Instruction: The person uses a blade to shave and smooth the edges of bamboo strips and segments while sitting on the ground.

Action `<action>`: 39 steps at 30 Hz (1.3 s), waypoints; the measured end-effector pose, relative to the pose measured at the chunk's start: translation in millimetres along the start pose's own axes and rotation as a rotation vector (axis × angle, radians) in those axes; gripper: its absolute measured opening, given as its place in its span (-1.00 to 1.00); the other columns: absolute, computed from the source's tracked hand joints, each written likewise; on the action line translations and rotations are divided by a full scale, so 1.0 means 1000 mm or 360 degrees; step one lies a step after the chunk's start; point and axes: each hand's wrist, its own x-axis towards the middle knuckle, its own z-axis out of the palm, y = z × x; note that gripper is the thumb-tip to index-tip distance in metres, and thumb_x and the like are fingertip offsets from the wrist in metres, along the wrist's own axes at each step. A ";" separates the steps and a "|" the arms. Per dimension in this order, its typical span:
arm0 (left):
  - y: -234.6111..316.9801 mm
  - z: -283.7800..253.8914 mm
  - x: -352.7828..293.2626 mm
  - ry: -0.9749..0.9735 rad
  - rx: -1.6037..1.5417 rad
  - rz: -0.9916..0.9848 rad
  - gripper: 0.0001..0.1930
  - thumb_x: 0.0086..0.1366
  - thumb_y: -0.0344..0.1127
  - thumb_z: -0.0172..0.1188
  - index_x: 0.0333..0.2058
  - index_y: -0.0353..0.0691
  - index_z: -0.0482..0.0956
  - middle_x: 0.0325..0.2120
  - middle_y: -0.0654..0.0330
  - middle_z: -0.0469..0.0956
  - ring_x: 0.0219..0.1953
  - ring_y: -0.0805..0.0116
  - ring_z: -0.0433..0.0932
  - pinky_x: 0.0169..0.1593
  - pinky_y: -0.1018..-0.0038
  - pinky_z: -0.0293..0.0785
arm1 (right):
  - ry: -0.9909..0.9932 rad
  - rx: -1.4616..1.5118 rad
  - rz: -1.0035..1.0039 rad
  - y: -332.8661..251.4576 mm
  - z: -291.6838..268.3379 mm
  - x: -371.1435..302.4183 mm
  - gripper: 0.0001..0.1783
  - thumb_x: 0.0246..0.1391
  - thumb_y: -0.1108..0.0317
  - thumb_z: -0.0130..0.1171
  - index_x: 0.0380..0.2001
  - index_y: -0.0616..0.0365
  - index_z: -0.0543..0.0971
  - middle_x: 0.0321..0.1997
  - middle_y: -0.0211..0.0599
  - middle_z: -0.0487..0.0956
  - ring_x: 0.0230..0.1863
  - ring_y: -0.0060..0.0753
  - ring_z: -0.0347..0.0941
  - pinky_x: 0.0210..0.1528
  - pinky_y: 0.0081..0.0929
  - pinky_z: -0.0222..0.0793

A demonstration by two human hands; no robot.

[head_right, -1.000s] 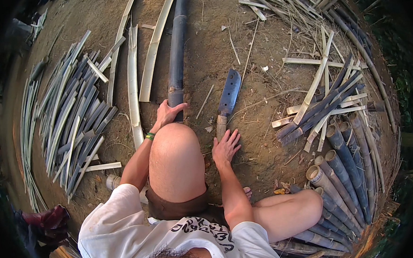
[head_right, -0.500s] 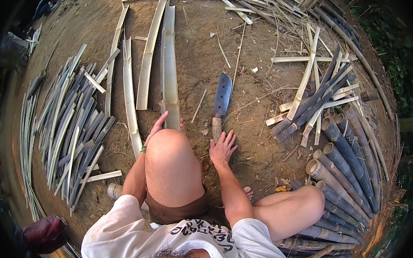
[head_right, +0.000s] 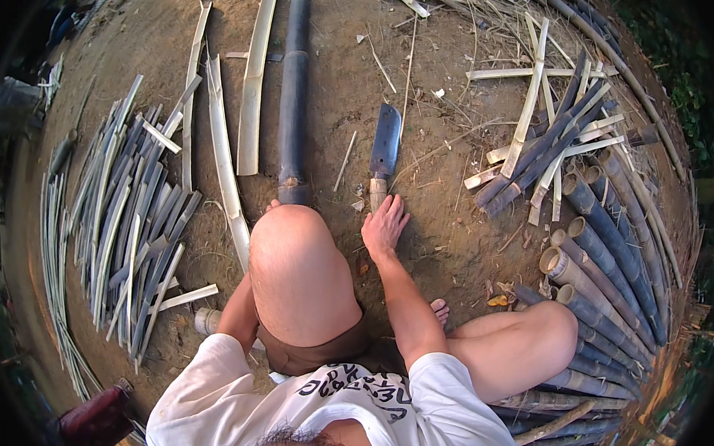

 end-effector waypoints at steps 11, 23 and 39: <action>0.028 0.058 -0.032 -0.0072 -0.0069 -0.0024 -0.39 0.19 -0.02 0.39 0.06 -0.36 0.49 -0.12 0.06 0.60 -0.08 0.19 0.61 -0.01 0.30 0.53 | -0.0279 0.0884 -0.0064 -0.063 -0.022 0.001 -0.24 0.05 -0.10 0.34 0.05 0.39 0.52 0.02 0.14 0.55 0.09 0.19 0.49 0.14 -0.07 0.41; -0.006 0.016 -0.033 -0.0939 -0.1197 0.0084 -0.38 0.19 -0.08 0.39 0.12 -0.33 0.47 -0.08 0.10 0.61 -0.01 0.19 0.60 0.08 0.29 0.50 | -0.0362 0.0815 0.0352 -0.096 -0.023 -0.010 0.17 -0.25 -0.01 0.55 0.32 0.37 0.19 0.29 0.19 0.35 0.30 0.17 0.35 0.28 -0.05 0.33; 0.114 -0.066 0.158 -0.0522 -0.1458 -0.0042 0.02 0.29 0.38 0.15 0.34 -0.46 0.11 0.27 -0.26 0.28 0.32 -0.09 0.32 0.34 0.11 0.31 | -0.0013 0.0984 0.0256 -0.057 -0.027 -0.053 -0.13 -0.32 0.09 0.56 0.11 0.22 0.48 -0.06 0.00 0.62 -0.04 0.15 0.58 0.01 -0.01 0.47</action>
